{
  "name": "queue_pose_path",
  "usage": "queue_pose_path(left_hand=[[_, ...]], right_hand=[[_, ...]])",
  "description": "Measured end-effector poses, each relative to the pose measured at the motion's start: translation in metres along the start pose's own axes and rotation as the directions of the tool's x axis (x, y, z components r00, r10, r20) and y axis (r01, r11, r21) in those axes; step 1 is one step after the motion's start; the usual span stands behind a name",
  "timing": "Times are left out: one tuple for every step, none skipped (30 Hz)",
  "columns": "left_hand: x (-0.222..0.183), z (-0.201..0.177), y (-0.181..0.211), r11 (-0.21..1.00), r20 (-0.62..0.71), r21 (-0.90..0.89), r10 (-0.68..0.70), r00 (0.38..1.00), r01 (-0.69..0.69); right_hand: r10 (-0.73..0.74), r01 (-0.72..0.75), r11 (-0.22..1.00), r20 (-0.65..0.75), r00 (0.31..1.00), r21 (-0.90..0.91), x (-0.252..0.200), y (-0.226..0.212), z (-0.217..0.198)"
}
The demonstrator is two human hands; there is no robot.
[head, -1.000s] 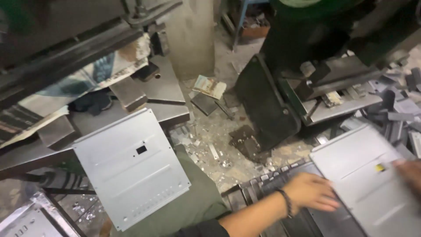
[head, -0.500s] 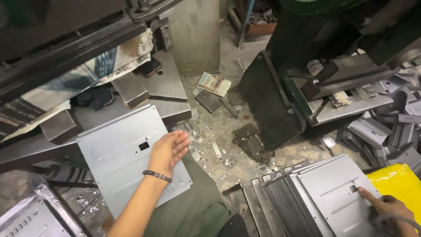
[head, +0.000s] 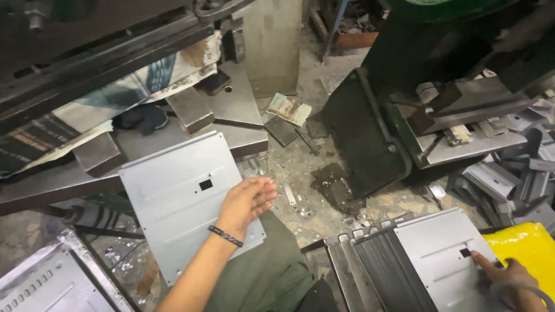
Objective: Bending and stacking stamped metal sheets using an industrial press machine.
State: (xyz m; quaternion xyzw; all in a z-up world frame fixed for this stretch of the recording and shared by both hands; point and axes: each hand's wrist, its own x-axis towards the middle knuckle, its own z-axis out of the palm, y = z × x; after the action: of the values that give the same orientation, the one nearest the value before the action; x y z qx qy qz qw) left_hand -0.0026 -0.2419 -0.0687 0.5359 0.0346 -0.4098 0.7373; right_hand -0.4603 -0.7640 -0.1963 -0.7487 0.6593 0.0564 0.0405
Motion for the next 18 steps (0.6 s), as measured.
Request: queue_pose_path(left_hand=[[-0.002,-0.005,0.007,1.000,-0.004,0.012,0.017,1.000,-0.017],[-0.003,-0.013,0.016,1.000,-0.010,0.010,0.025,1.000,-0.025],[-0.007,-0.024,0.024,0.998,-0.046,0.009,0.060,0.997,-0.060],[-0.010,-0.035,0.032,0.996,-0.082,0.010,0.095,0.992,-0.094],[-0.012,-0.046,0.041,0.994,-0.110,-0.003,0.110,0.988,-0.111],[-0.015,-0.059,0.050,0.986,-0.158,-0.021,0.157,0.975,-0.163],[-0.021,-0.077,0.059,0.975,-0.222,-0.036,0.208,0.953,-0.221],[-0.014,-0.102,0.065,0.968,-0.267,-0.044,0.226,0.937,-0.246],[-0.013,-0.131,0.069,0.928,-0.335,-0.034,0.339,0.879,-0.370],[-0.013,-0.161,0.073,0.873,-0.399,-0.010,0.443,0.803,-0.487],[-0.025,-0.187,0.084,0.864,-0.448,-0.001,0.449,0.773,-0.503],[-0.038,-0.213,0.093,0.731,-0.514,0.217,0.649,0.561,-0.647],[-0.053,-0.239,0.101,0.554,-0.505,0.442,0.804,0.314,-0.706],[-0.070,-0.275,0.099,0.550,-0.532,0.465,0.800,0.278,-0.693],[-0.084,-0.305,0.098,0.507,-0.552,0.674,0.829,0.090,-0.538],[-0.099,-0.334,0.096,0.466,-0.517,0.824,0.851,-0.091,-0.323],[-0.112,-0.377,0.075,0.471,-0.522,0.828,0.846,-0.113,-0.304],[-0.125,-0.420,0.053,0.555,-0.562,0.827,0.815,-0.140,-0.091]], right_hand=[[0.001,-0.001,1.000,-0.007,1.000,0.011,0.002,-0.009,0.000],[-0.009,0.009,1.000,-0.008,1.000,0.014,-0.003,-0.022,0.004],[-0.201,0.208,0.973,-0.080,0.976,0.102,-0.007,-0.039,0.009],[-0.375,0.401,0.899,-0.167,0.912,0.173,-0.011,-0.056,0.013],[-0.408,0.434,0.885,-0.167,0.898,0.171,-0.039,-0.090,0.000],[-0.552,0.616,0.775,-0.321,0.769,0.142,-0.069,-0.122,-0.013],[-0.666,0.777,0.623,-0.459,0.588,0.091,-0.099,-0.161,-0.022],[-0.697,0.808,0.581,-0.455,0.554,0.093,-0.109,-0.191,-0.027],[-0.672,0.763,0.596,-0.365,0.644,0.250,-0.123,-0.221,-0.030],[-0.650,0.690,0.609,-0.252,0.717,0.390,-0.139,-0.249,-0.033],[-0.691,0.718,0.572,-0.238,0.682,0.395,-0.143,-0.271,-0.019],[-0.704,0.713,0.369,-0.321,0.633,0.596,-0.148,-0.292,-0.005],[-0.688,0.648,0.140,-0.398,0.607,0.748,-0.157,-0.310,0.010],[-0.720,0.646,0.112,-0.386,0.577,0.755,-0.170,-0.334,0.007],[-0.730,0.572,0.127,-0.314,0.607,0.811,-0.180,-0.354,0.002],[-0.739,0.494,0.147,-0.236,0.630,0.857,-0.189,-0.373,-0.003],[-0.758,0.490,0.136,-0.228,0.611,0.861,-0.211,-0.389,-0.016],[-0.797,0.434,0.167,-0.139,0.588,0.885,-0.234,-0.404,-0.028]])
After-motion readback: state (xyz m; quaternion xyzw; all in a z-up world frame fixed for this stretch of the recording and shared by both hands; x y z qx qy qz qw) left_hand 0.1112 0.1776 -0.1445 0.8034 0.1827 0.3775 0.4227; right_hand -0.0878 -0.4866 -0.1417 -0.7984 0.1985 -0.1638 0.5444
